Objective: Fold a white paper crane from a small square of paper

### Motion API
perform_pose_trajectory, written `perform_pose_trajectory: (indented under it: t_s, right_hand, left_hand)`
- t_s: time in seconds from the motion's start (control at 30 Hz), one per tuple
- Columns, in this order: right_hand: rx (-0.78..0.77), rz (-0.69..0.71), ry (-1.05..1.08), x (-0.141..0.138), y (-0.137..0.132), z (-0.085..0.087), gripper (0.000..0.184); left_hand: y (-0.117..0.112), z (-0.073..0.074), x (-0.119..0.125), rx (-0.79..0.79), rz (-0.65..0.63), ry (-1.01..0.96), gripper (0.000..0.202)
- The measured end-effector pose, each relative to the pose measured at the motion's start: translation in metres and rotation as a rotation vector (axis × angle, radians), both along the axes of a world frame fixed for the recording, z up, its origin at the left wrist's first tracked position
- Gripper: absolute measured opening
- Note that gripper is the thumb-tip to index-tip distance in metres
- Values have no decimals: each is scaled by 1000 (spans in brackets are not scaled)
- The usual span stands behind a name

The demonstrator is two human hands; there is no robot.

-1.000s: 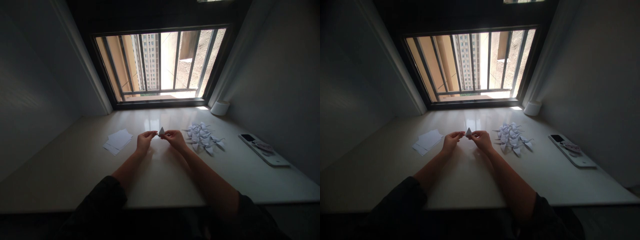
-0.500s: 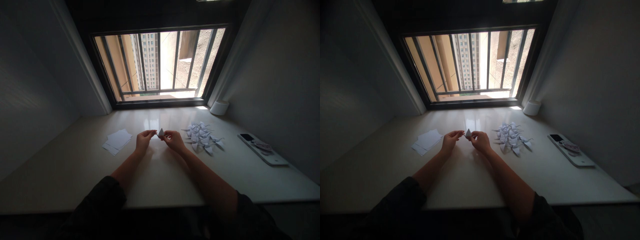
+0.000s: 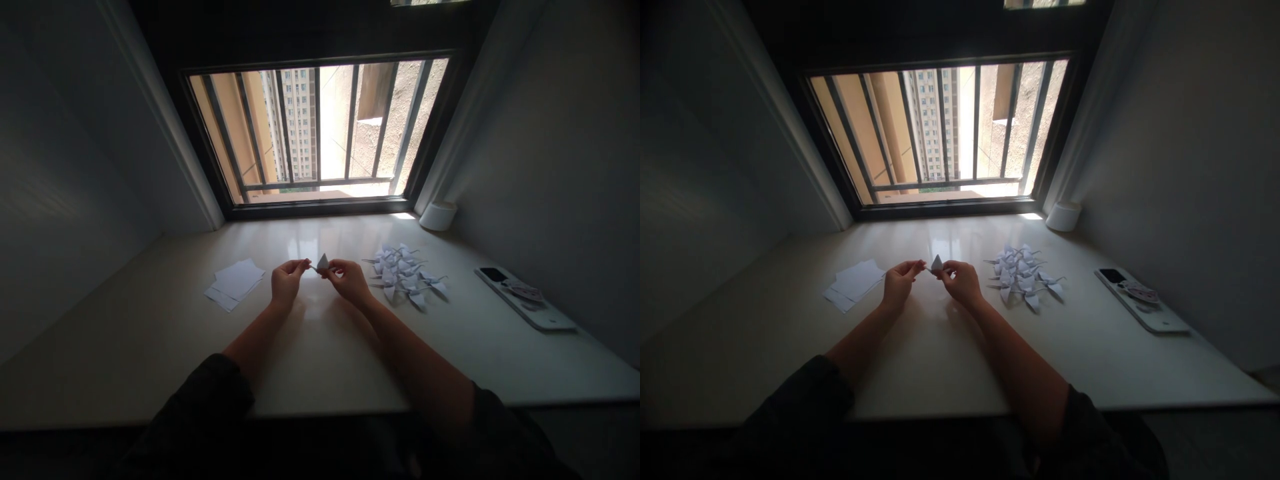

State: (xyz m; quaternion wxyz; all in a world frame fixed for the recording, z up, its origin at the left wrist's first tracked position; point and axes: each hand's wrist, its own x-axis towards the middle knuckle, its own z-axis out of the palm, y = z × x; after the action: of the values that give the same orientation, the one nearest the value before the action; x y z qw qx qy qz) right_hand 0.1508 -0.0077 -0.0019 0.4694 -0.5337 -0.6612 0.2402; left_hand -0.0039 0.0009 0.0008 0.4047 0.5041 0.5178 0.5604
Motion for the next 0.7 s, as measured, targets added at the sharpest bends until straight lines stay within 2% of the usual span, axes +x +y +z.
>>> perform_pose_trajectory:
  t_s: [0.37, 0.47, 0.7]
  right_hand:
    - [-24, 45, 106, -3, -1, -1, 14]
    - [-52, 69, 212, -2, 0, -3, 20]
    - [-147, 141, 476, 1, 5, -5, 34]
  left_hand:
    - [-3, 4, 2, 29, -25, -74, 33]
    - [-6, 8, 3, 53, -54, -106, 33]
    - [-8, 8, 6, -40, -182, -107, 33]
